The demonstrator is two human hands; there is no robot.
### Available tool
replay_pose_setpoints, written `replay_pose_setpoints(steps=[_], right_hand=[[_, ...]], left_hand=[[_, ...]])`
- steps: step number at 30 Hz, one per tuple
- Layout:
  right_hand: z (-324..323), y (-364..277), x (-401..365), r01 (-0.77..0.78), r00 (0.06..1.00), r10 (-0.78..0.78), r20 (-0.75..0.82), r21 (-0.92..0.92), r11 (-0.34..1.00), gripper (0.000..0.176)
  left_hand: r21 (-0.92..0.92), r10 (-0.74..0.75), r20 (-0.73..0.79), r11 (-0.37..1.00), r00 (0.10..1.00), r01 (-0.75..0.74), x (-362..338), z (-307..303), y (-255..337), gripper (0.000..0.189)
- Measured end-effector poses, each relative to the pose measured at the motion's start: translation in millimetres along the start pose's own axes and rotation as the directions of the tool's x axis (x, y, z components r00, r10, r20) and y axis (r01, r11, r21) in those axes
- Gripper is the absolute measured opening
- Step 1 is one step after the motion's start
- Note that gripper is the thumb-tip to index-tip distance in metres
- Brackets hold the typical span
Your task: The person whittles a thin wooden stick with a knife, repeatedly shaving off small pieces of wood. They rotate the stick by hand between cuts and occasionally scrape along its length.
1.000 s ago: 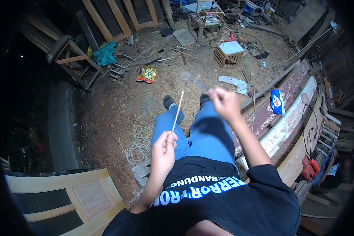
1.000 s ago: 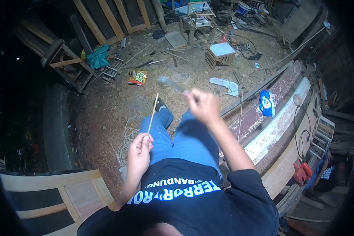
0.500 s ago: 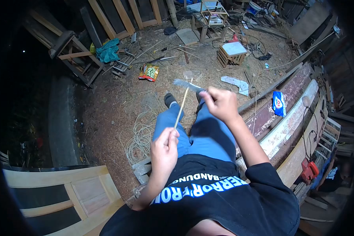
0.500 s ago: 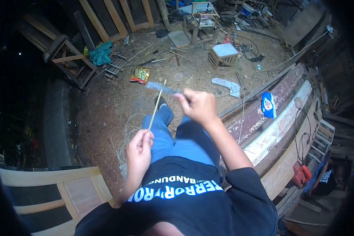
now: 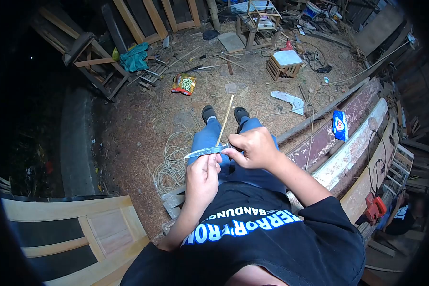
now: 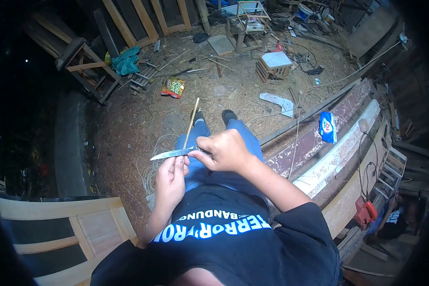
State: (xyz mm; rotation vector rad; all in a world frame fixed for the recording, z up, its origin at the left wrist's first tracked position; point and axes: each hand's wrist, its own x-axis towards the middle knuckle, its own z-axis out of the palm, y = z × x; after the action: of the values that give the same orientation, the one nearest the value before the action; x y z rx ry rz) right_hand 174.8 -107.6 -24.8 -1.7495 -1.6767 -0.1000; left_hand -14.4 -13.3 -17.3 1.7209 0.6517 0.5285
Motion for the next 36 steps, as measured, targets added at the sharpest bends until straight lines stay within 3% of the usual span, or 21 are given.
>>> replay_pose_setpoints(steps=[1, 4, 7, 10, 12, 14, 15, 16, 19, 22, 24, 29, 32, 33, 34, 36], right_hand=[[-1, 4, 0, 0.021, 1.000, -0.021, -0.002, -0.010, 1.000, 0.044], [-9, 28, 6, -0.159, 0.981, 0.147, -0.126, -0.084, 0.984, 0.046], [-4, 33, 7, -0.157, 0.978, 0.140, -0.155, -0.106, 0.982, 0.047], [7, 21, 2, -0.176, 0.972, 0.162, -0.173, -0.071, 0.982, 0.045], [9, 11, -3, -0.050, 0.994, 0.047, -0.095, -0.029, 0.998, 0.041], [0, 41, 4, -0.159, 0.965, 0.134, -0.224, -0.098, 0.982, 0.037], [11, 73, 3, -0.399, 0.846, 0.377, -0.377, 0.021, 0.917, 0.039], [-14, 80, 9, -0.558, 0.799, 0.515, -0.310, -0.065, 0.827, 0.040], [-7, 63, 0, -0.388, 0.898, 0.372, -0.236, -0.025, 0.921, 0.041], [5, 21, -11, -0.204, 0.972, 0.208, -0.106, 0.048, 0.978, 0.042], [9, 7, -12, -0.092, 0.995, 0.094, -0.029, 0.074, 0.993, 0.042], [2, 8, -4, -0.039, 0.997, 0.036, 0.065, 0.048, 0.998, 0.043], [0, 17, -2, -0.066, 0.996, 0.063, -0.065, -0.038, 0.997, 0.042], [6, 44, -2, -0.263, 0.940, 0.254, -0.228, -0.007, 0.965, 0.041], [6, 77, -3, -0.445, 0.821, 0.431, -0.375, 0.053, 0.894, 0.040], [-29, 106, -5, -0.619, 0.759, 0.569, -0.317, -0.078, 0.782, 0.038]], left_hand=[[-0.050, -0.035, 0.008, 0.998, 0.999, 0.035, -1, -1, 2, 0.024], [-0.187, -0.133, 0.044, 0.973, 0.990, 0.139, -1, -3, 5, 0.025], [-0.271, -0.220, 0.056, 0.936, 0.974, 0.227, 1, 1, -2, 0.028], [-0.258, -0.211, 0.056, 0.941, 0.976, 0.218, 1, 1, -4, 0.028], [-0.235, -0.186, 0.080, 0.951, 0.979, 0.199, -1, 2, -11, 0.026], [-0.180, -0.159, 0.103, 0.968, 0.982, 0.175, -3, 1, -13, 0.025], [-0.143, -0.147, 0.107, 0.976, 0.983, 0.162, -6, 2, -13, 0.025], [-0.109, -0.128, 0.110, 0.984, 0.986, 0.140, -6, 3, -12, 0.025], [-0.219, -0.183, 0.193, 0.950, 0.964, 0.224, -1, 5, -24, 0.027], [-0.295, -0.283, 0.147, 0.902, 0.948, 0.315, 10, -1, -11, 0.031], [-0.289, -0.201, 0.136, 0.928, 0.970, 0.233, 8, 5, -17, 0.029], [-0.091, -0.077, 0.093, 0.992, 0.993, 0.086, 6, 4, -14, 0.030], [-0.147, -0.121, 0.122, 0.979, 0.985, 0.138, 5, 0, -2, 0.030], [-0.157, -0.141, 0.152, 0.974, 0.978, 0.165, -1, -1, 0, 0.030], [-0.167, -0.163, 0.187, 0.967, 0.969, 0.194, -12, -2, 1, 0.029], [-0.151, -0.170, 0.170, 0.969, 0.971, 0.196, -13, -3, -1, 0.028]])
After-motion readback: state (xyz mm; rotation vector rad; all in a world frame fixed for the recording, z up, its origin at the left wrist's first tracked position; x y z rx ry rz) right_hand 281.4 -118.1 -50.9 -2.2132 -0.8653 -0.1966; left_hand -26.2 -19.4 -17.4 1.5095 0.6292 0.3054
